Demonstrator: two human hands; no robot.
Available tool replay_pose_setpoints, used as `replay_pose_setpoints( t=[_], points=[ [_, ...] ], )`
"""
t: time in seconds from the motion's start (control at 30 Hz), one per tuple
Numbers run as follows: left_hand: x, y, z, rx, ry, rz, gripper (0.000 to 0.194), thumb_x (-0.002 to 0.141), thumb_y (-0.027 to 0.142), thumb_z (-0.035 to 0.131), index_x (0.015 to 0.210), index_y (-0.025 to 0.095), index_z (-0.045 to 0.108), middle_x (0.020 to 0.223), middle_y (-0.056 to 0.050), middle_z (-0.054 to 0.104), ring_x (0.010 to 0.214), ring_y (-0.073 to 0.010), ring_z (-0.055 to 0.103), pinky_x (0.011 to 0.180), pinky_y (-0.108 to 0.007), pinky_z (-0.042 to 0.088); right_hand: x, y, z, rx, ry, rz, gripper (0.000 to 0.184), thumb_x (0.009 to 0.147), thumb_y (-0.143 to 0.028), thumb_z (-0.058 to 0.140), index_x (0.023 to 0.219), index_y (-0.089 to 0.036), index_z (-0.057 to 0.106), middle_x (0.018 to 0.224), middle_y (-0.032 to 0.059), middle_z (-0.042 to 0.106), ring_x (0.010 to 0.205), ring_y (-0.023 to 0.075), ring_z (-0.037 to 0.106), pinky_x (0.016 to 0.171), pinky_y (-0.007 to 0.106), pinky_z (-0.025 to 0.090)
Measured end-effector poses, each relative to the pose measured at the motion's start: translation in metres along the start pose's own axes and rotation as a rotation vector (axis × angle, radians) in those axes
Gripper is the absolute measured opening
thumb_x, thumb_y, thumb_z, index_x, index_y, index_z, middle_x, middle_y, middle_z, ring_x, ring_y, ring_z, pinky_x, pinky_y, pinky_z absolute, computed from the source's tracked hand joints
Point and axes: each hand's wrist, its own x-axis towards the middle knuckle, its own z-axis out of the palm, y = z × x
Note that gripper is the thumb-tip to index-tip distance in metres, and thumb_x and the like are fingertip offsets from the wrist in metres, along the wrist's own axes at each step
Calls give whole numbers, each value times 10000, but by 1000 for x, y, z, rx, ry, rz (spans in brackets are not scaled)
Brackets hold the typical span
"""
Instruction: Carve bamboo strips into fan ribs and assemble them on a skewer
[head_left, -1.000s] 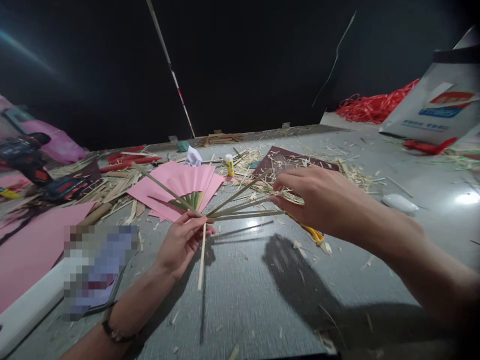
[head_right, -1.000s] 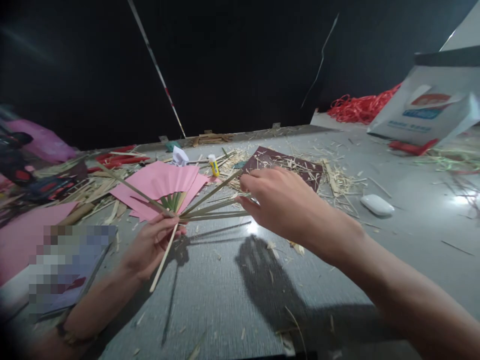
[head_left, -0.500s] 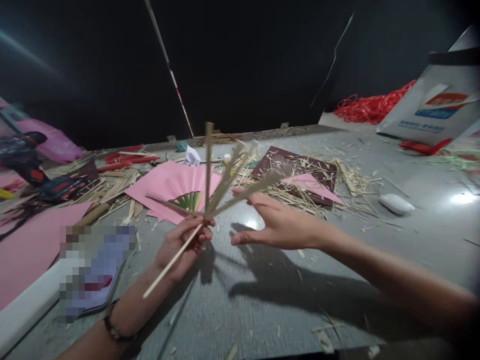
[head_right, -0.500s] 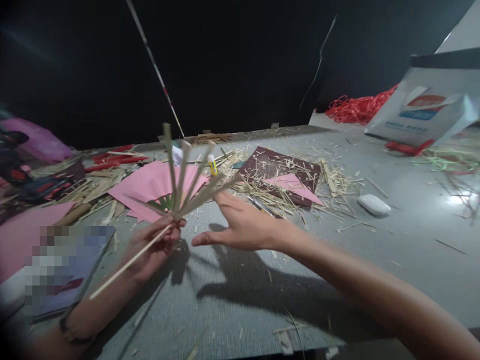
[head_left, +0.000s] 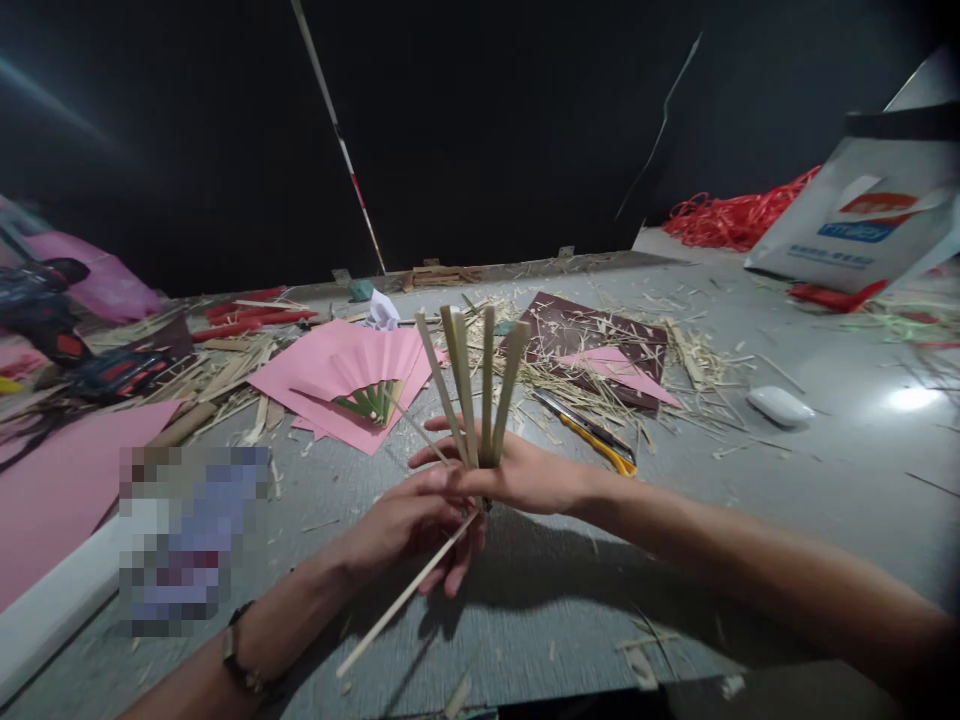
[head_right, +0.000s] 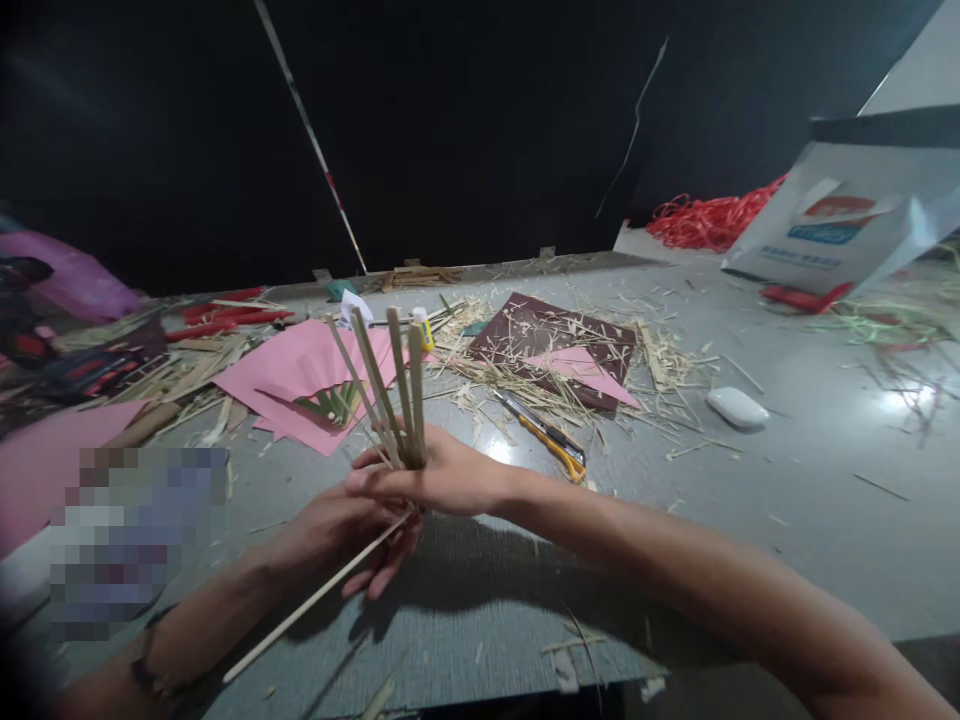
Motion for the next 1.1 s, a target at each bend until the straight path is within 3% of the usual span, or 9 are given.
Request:
replay_pose_setpoints(
  t=[0.07,0.17,0.27,0.37,0.53,0.67,0.77,0.9,1.1],
  points=[
    [1,-1,0,-14,-44,-4,297,926,422,607,873,152,719,785,-110,758,489,-175,682,378,-215,458,4,3,7,113,60,11,379,821,-403,867,1024,-201,618,866,12,701,796,191,700,692,326,602],
    [2,1,1,-49,-51,25,295,880,448,636,943,172,717,879,-112,766,532,-209,711,398,-247,491,8,0,12,154,204,47,406,774,-405,904,901,-210,571,657,-77,574,546,107,543,489,234,469],
    [1,6,3,-45,-70,41,387,877,481,676,1088,163,736,1014,-157,755,655,-249,755,447,-271,538,12,-6,10,39,345,155,438,764,-419,911,758,-210,526,605,-74,548,476,85,477,405,220,375],
    [-1,9,4,65,-94,68,447,885,462,741,1220,166,722,1129,-178,738,774,-261,774,517,-287,591,19,-8,9,3,413,267,474,780,-454,897,713,-219,491,623,-33,623,458,104,533,377,233,385],
    [-5,10,-2,139,-14,30,293,934,349,740,1152,154,718,942,-134,789,626,-206,768,479,-241,572,24,-12,7,94,352,283,402,763,-356,930,894,-214,578,718,7,736,651,180,709,495,251,516],
    [-9,15,-7,117,-100,-42,321,973,402,686,1191,169,722,859,-114,799,551,-189,748,428,-220,532,14,-23,-3,150,147,197,147,928,-282,785,959,-166,701,994,90,810,970,211,773,784,298,603],
    [-12,19,-7,149,-147,-66,331,992,414,663,1222,183,723,824,-104,799,547,-181,741,449,-223,531,8,-29,-8,172,63,154,152,934,-296,788,984,-157,753,1060,99,812,1048,219,768,930,342,591],
    [-16,21,-5,204,-144,-49,343,1007,421,647,1239,179,717,815,-109,802,538,-164,725,493,-225,512,8,-30,-8,208,62,176,220,847,-289,878,982,-157,765,1010,92,815,990,223,781,941,362,602],
    [-17,20,-1,229,-63,13,342,1006,445,624,1189,171,718,730,-75,760,458,-143,639,467,-231,465,3,-20,-9,10,133,94,229,997,-386,718,960,-161,733,1034,83,790,1030,220,743,940,393,604]
  ],
)
